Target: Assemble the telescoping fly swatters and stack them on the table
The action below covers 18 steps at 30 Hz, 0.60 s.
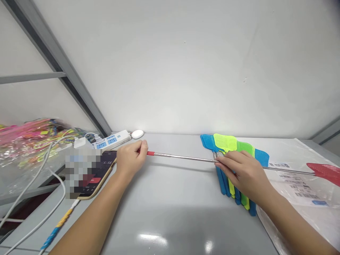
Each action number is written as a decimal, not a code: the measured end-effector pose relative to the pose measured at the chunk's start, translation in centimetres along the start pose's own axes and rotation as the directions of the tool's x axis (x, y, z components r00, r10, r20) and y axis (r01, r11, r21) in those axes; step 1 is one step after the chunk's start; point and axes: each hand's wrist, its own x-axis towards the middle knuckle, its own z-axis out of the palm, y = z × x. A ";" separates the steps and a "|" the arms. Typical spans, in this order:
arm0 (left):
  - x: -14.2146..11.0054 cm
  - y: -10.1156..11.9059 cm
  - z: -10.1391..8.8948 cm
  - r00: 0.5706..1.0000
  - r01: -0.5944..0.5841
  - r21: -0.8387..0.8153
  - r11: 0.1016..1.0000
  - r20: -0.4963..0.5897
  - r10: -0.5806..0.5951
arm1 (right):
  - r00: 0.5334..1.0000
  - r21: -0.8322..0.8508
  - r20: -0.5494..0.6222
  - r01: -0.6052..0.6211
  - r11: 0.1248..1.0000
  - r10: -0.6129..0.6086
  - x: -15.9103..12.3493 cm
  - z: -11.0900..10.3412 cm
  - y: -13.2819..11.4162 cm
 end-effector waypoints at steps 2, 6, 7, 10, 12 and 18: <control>-0.3 0.5 0.1 1.000 -0.004 -0.008 1.000 -0.021 0.004 | 1.000 -0.017 -0.005 0.013 1.000 -0.013 0.0 -0.1 0.1; -0.8 1.5 0.3 0.999 -0.032 -0.029 0.999 -0.036 0.031 | 0.999 -0.025 -0.015 0.030 0.999 -0.031 0.0 -0.2 0.3; -1.0 1.9 0.3 0.998 -0.047 -0.037 0.998 -0.034 0.045 | 0.999 -0.019 -0.014 0.036 0.999 -0.036 0.0 -0.2 0.2; -1.7 3.8 0.4 0.993 -0.117 -0.070 0.991 -0.029 0.115 | 0.998 -0.001 -0.008 0.060 0.998 -0.060 0.1 0.1 -0.7; -2.5 5.4 0.5 0.980 -0.201 -0.116 0.973 -0.017 0.200 | 0.997 0.015 0.007 0.076 0.997 -0.076 0.1 0.5 -1.5; -4.3 8.4 0.8 0.934 -0.340 -0.254 0.906 0.026 0.357 | 0.991 0.083 0.071 0.110 0.990 -0.116 0.1 1.4 -3.0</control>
